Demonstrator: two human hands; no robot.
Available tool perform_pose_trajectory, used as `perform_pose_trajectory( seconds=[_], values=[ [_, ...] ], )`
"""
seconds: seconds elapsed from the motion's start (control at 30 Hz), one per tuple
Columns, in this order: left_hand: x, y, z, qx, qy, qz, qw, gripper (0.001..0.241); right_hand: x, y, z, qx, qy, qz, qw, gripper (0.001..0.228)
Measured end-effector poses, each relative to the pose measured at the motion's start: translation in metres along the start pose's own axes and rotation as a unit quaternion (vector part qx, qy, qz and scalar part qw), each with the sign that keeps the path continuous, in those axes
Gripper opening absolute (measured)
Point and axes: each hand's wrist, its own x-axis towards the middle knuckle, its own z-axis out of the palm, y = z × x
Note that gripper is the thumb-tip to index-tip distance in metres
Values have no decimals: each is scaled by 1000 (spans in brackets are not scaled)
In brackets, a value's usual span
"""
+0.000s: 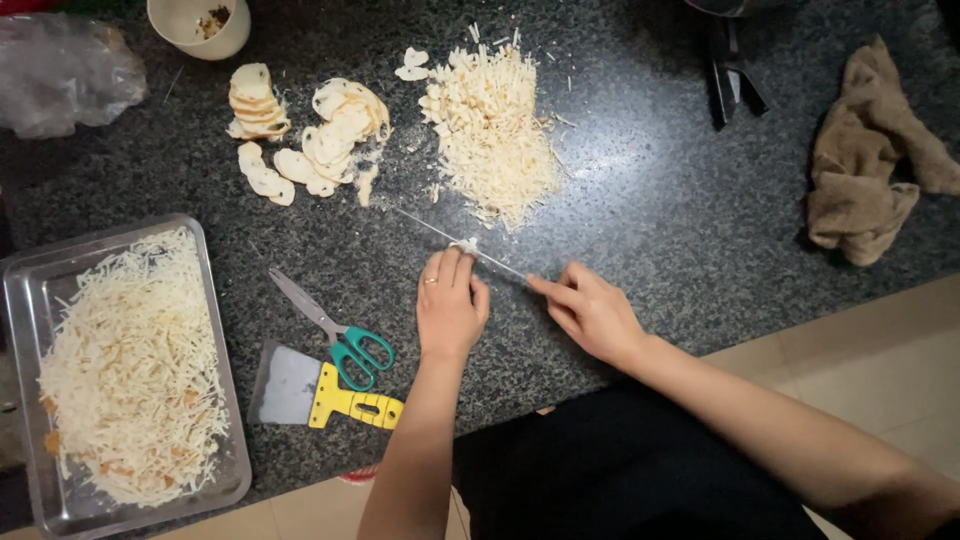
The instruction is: Shredding a white food ingredient into thin strips using a knife and scissors.
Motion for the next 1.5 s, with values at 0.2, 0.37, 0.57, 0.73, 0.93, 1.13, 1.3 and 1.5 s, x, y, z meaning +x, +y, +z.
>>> perform_pose_trajectory(
  seconds=[0.2,0.37,0.57,0.73,0.93,1.13,1.3,1.5],
  values=[
    [3,3,-5,-7,2,-1,1000,29,2,3,-6,-19,-4,28,999,41],
    [3,4,-9,-32,19,-3,999,35,18,29,-38,72,199,126,969,43],
    [-23,1,-22,31,93,-94,991,42,23,112,-52,60,282,179,941,42],
    [-47,-6,-68,85,30,-318,944,59,40,135,-59,28,307,161,937,35],
    [-81,-51,-71,237,-29,-373,896,81,47,64,-44,-15,246,80,966,30],
    [-65,-71,-59,183,-78,-461,865,87,42,-13,-14,123,41,-25,991,29],
    [-33,-42,-70,9,-95,-565,820,82,32,-47,-10,208,-91,-85,970,31],
    [0,27,-45,-326,-73,-562,757,44,39,-54,-5,514,-270,224,783,43]
  ],
)
